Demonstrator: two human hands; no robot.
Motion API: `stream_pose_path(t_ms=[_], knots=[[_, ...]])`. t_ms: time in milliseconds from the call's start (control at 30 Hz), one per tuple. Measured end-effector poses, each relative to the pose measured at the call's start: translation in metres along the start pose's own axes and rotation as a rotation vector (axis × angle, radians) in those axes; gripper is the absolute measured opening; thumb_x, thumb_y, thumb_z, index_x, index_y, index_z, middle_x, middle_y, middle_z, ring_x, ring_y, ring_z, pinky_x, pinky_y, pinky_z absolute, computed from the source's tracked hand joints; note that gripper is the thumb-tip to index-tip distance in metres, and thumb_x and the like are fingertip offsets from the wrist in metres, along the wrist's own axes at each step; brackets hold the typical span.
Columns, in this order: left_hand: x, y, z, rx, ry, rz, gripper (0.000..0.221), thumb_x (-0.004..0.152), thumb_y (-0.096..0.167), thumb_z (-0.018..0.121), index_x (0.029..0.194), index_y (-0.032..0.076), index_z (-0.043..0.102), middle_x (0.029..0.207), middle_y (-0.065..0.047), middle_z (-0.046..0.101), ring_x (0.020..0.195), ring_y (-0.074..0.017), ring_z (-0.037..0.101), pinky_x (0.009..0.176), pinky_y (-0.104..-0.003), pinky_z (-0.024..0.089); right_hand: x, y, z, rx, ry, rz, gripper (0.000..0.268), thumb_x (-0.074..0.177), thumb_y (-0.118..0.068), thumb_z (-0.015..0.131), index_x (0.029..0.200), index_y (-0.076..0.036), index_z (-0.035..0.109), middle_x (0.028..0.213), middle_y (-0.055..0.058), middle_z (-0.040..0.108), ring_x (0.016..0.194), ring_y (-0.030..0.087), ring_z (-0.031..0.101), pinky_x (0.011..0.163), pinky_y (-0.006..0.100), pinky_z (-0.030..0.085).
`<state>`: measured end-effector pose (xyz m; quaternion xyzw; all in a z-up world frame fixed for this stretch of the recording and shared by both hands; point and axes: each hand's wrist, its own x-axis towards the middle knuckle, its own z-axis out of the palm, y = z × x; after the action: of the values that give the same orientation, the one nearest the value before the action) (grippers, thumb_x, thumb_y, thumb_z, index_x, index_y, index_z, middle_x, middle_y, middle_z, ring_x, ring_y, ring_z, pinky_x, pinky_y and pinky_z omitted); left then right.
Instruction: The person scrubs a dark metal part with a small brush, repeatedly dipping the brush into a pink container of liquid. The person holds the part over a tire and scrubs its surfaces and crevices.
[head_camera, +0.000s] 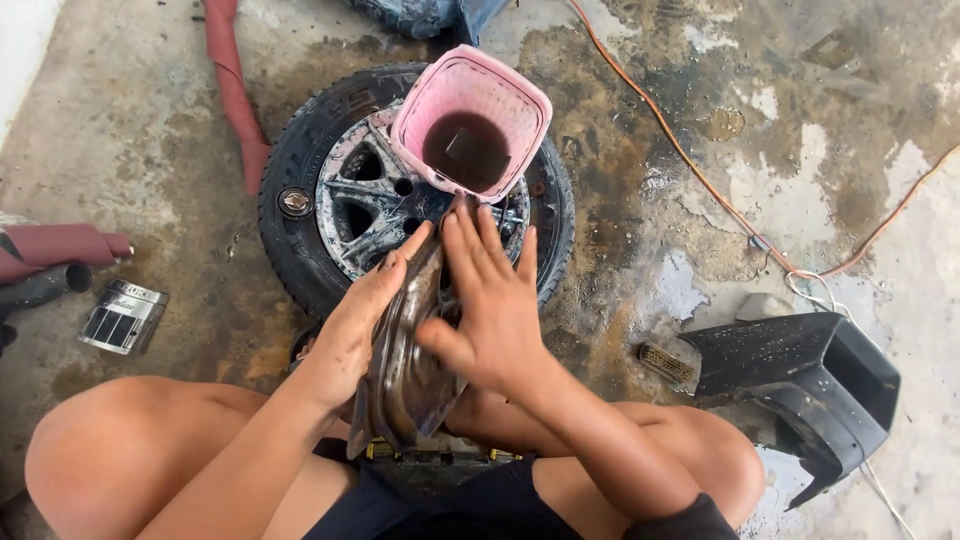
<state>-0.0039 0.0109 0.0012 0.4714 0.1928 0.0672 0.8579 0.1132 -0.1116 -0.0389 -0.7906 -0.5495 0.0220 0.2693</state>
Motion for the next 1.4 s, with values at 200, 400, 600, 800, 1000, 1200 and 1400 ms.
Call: stream_pose_path(t_ms=[200,400,600,800,1000,1200,1400], knots=[[-0.004,0.003,0.005,0.14,-0.017,0.077,0.077,0.099,0.052,0.038,0.159,0.006,0.022,0.171,-0.01,0.016,0.158,-0.0193,0.011,0.125,-0.038,0.01,0.001,0.007,0.002,-0.058,0.036,-0.046,0.106,0.088,-0.081,0.01,0.16,-0.007,0.032,0.166,0.012,0.037,0.159,0.037,0.022,0.123,0.073,-0.002],[0.002,-0.012,-0.003,0.04,-0.087,0.198,0.062,0.107,0.033,0.036,0.158,0.002,0.021,0.17,-0.013,0.017,0.157,-0.0206,0.015,0.128,-0.037,0.012,-0.003,-0.005,-0.003,-0.195,0.044,-0.111,0.122,0.077,-0.088,-0.003,0.16,-0.004,0.027,0.168,0.016,0.031,0.159,0.033,0.016,0.125,0.063,-0.01],[0.0,-0.007,-0.006,0.0,-0.068,0.15,0.064,0.104,0.038,0.039,0.158,0.005,0.027,0.169,-0.013,0.022,0.157,-0.0206,0.017,0.127,-0.039,0.015,-0.008,-0.039,-0.029,-0.164,-0.041,-0.092,0.13,0.072,-0.09,0.006,0.156,0.005,0.033,0.165,0.022,0.032,0.157,0.038,0.021,0.121,0.071,-0.002],[-0.004,-0.006,-0.006,0.117,-0.095,0.198,0.067,0.104,0.04,0.038,0.158,0.002,0.023,0.169,-0.013,0.021,0.157,-0.0225,0.016,0.128,-0.04,0.013,-0.015,-0.037,-0.029,-0.164,-0.107,-0.095,0.128,0.074,-0.089,0.003,0.16,0.003,0.021,0.169,0.021,0.021,0.16,0.037,0.012,0.123,0.067,-0.008],[0.001,-0.015,-0.009,0.197,-0.048,0.203,0.078,0.1,0.05,0.04,0.157,-0.001,0.023,0.169,-0.016,0.018,0.157,-0.0266,0.016,0.126,-0.044,0.011,-0.004,-0.022,-0.021,-0.137,-0.131,-0.026,0.121,0.079,-0.086,-0.003,0.161,0.0,0.018,0.169,0.023,0.019,0.158,0.044,0.009,0.121,0.072,-0.006],[0.012,-0.022,-0.016,0.093,0.002,0.161,0.078,0.096,0.046,0.051,0.155,0.001,0.03,0.168,-0.014,0.022,0.154,-0.0214,0.021,0.126,-0.04,0.018,0.002,-0.009,-0.011,-0.107,-0.109,0.004,0.112,0.085,-0.083,0.008,0.164,-0.003,0.015,0.172,0.017,0.014,0.161,0.042,0.006,0.122,0.071,-0.006],[0.021,-0.035,-0.021,0.015,-0.041,0.153,0.075,0.098,0.039,0.053,0.157,0.002,0.027,0.17,-0.013,0.016,0.156,-0.0223,0.018,0.126,-0.039,0.018,0.006,0.001,0.0,-0.165,-0.068,-0.02,0.108,0.088,-0.083,0.011,0.165,-0.008,0.015,0.173,0.014,0.015,0.162,0.039,0.003,0.123,0.07,-0.007]])
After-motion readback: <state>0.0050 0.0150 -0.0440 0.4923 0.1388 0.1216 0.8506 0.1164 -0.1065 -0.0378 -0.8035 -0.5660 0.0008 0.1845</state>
